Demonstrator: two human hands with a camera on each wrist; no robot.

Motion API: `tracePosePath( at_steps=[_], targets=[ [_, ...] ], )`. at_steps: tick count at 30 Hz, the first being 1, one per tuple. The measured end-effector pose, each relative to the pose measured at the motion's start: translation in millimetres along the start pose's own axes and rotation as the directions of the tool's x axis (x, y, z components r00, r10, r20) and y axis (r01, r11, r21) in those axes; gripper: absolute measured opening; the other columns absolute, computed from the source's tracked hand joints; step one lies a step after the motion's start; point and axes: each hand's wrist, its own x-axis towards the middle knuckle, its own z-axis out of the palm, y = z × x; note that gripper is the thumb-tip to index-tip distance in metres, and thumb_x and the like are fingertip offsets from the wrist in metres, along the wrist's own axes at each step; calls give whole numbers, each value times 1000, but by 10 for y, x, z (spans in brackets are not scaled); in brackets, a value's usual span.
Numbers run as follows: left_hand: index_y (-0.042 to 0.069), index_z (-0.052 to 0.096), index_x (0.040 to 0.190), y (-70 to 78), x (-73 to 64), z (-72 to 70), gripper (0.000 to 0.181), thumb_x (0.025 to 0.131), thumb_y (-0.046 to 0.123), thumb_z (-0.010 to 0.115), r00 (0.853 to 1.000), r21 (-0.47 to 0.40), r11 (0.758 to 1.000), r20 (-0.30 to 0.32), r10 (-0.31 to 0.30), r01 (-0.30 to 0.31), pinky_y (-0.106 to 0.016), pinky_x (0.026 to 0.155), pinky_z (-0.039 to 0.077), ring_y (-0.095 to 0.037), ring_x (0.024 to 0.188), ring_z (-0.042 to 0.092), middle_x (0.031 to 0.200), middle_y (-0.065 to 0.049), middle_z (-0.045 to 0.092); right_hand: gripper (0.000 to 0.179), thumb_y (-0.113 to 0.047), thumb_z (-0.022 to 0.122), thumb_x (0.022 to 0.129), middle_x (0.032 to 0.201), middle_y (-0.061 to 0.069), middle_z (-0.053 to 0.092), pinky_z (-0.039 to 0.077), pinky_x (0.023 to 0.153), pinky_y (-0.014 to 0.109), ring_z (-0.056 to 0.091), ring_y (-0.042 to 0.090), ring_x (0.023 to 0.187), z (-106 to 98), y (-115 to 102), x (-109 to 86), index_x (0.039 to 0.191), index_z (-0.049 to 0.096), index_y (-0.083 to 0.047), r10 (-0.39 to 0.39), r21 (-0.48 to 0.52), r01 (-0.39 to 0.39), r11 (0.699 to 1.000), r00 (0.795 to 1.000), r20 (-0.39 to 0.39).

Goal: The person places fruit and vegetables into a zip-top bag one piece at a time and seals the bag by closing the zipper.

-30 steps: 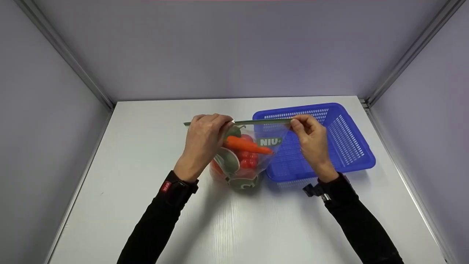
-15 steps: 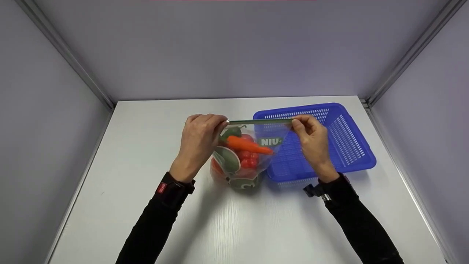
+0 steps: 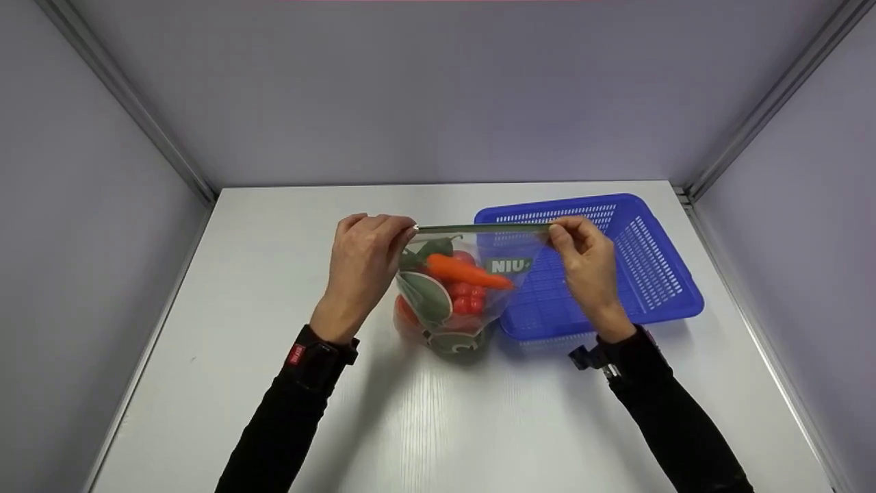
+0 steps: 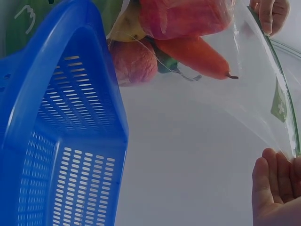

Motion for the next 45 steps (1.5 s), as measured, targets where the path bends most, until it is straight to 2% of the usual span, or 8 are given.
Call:
tracePosePath(
  at_steps=[17, 27, 36, 45],
  targets=[
    [7, 77, 103, -109, -34, -73, 12, 101, 15, 69, 1000, 4, 1000, -10, -9, 9, -52, 95, 50, -26, 89, 72, 94, -7, 77, 16, -4, 63, 103, 98, 14, 68, 59, 86, 29, 71, 17, 90, -47, 36, -4, 108, 65, 11, 34, -6, -34, 999, 999, -4],
    [6, 77, 103, -200, -80, -131, 10, 99, 13, 72, 999, -24, 999, -23, -39, 39, -53, 91, 51, -27, 91, 73, 98, -7, 77, 15, -3, 63, 103, 97, 15, 68, 59, 84, 28, 71, 19, 89, -49, 44, -16, 108, 65, 12, 20, -2, -20, 1000, 1000, -5],
    [6, 77, 104, -244, -105, -161, 11, 99, 15, 72, 995, -44, 995, -27, -92, 90, -52, 89, 53, -26, 89, 74, 99, -7, 77, 16, -2, 62, 103, 99, 17, 68, 60, 86, 30, 72, 18, 90, -35, 31, -20, 109, 65, 13, 17, 29, -17, 999, 1000, 5],
    [5, 75, 105, -281, -133, -175, 14, 100, 18, 70, 994, -48, 993, -28, -107, 105, -51, 85, 55, -27, 86, 73, 98, -8, 77, 16, -1, 62, 103, 98, 16, 69, 60, 86, 30, 72, 17, 90, -38, 45, -21, 109, 64, 14, 13, 36, -13, 999, 1000, 1]
  ],
)
